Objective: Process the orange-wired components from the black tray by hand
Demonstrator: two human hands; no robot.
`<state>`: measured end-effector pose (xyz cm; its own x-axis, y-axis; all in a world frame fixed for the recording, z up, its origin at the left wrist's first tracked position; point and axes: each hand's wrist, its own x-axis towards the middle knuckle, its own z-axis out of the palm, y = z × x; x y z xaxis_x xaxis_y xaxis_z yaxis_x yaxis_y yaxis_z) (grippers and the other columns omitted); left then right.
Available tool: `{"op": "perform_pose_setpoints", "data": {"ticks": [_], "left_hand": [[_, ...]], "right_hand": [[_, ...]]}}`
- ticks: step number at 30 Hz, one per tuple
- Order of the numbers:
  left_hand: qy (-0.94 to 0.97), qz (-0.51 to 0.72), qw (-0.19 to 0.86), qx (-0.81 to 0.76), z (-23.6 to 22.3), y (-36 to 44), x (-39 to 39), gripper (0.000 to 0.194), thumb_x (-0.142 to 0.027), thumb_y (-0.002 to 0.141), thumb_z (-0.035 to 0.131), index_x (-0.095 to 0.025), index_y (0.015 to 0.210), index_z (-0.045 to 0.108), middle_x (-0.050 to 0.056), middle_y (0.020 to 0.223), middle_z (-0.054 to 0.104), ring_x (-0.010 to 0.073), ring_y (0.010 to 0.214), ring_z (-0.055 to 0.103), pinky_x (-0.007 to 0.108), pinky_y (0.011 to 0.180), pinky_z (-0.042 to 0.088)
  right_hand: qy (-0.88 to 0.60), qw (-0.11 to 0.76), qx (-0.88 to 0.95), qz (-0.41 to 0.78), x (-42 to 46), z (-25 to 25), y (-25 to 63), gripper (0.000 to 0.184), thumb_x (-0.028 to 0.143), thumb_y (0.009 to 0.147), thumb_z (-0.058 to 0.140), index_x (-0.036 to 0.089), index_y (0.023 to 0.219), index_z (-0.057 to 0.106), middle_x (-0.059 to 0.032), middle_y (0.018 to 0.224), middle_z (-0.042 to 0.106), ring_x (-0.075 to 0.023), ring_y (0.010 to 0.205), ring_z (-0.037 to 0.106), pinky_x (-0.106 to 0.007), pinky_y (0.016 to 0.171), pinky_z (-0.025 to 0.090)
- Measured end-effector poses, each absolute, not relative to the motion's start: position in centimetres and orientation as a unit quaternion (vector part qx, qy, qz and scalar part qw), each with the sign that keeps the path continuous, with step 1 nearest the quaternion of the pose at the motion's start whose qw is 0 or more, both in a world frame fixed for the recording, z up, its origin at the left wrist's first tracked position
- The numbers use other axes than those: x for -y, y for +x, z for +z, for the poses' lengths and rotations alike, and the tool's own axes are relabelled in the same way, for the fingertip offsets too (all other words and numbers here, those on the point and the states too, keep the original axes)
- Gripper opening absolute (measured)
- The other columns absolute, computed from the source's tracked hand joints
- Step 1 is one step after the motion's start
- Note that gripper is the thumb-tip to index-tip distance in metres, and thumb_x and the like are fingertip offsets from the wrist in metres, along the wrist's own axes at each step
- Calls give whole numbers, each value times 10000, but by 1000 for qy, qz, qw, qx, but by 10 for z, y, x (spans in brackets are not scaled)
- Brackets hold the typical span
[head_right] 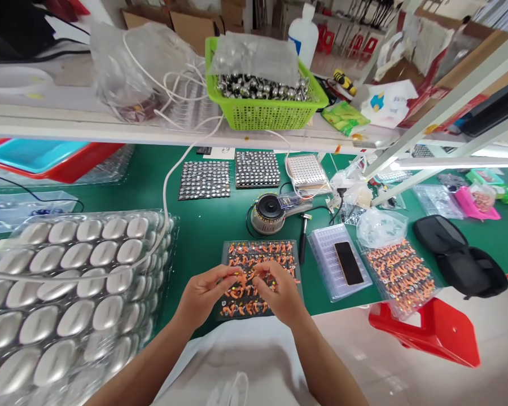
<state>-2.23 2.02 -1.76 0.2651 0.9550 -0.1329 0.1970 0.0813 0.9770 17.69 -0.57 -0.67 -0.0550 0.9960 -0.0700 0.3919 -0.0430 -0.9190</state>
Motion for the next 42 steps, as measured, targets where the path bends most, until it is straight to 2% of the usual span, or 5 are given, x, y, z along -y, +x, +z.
{"op": "perform_pose_setpoints", "data": {"ticks": [6, 13, 19, 34, 42], "left_hand": [[566, 344, 507, -551, -20, -16, -23, 199, -310, 782, 656, -218, 948, 715, 26, 876, 735, 177, 795, 672, 269, 753, 528], [511, 397, 536, -542, -16, -11, -24, 159, -330, 739, 693, -189, 814, 699, 23, 766, 717, 162, 722, 658, 245, 672, 530], [505, 428, 527, -532, -14, -17, -21, 131, -304, 746, 697, -183, 794, 711, 27, 748, 711, 154, 692, 641, 236, 647, 518], [609, 397, 387, -567, -5, -13, -16, 92, -169, 792, 583, -177, 810, 673, -9, 731, 690, 102, 647, 617, 188, 652, 496], [606, 384, 386, -580, -11, -15, -17, 112, -193, 788, 580, -182, 791, 692, -8, 729, 709, 110, 645, 637, 190, 654, 508]], "right_hand": [[-637, 359, 526, 434, -14, -26, 194, 221, 375, 852, 565, 194, 939, 658, -35, 828, 670, -161, 702, 592, -272, 647, 472], [-529, 398, 636, 396, -20, 0, 158, 108, 234, 854, 569, 225, 906, 664, -28, 829, 668, -169, 784, 610, -291, 724, 476], [-496, 415, 677, 350, -23, 3, 147, 112, 156, 835, 572, 229, 866, 651, -27, 824, 661, -165, 783, 615, -295, 719, 488], [-495, 437, 703, 265, -17, -7, 134, 135, 86, 804, 557, 215, 834, 581, -33, 769, 597, -159, 715, 564, -295, 642, 479], [-500, 435, 704, 256, -21, -15, 131, 145, 75, 785, 541, 218, 794, 566, -27, 741, 588, -162, 723, 558, -295, 655, 481]]}}
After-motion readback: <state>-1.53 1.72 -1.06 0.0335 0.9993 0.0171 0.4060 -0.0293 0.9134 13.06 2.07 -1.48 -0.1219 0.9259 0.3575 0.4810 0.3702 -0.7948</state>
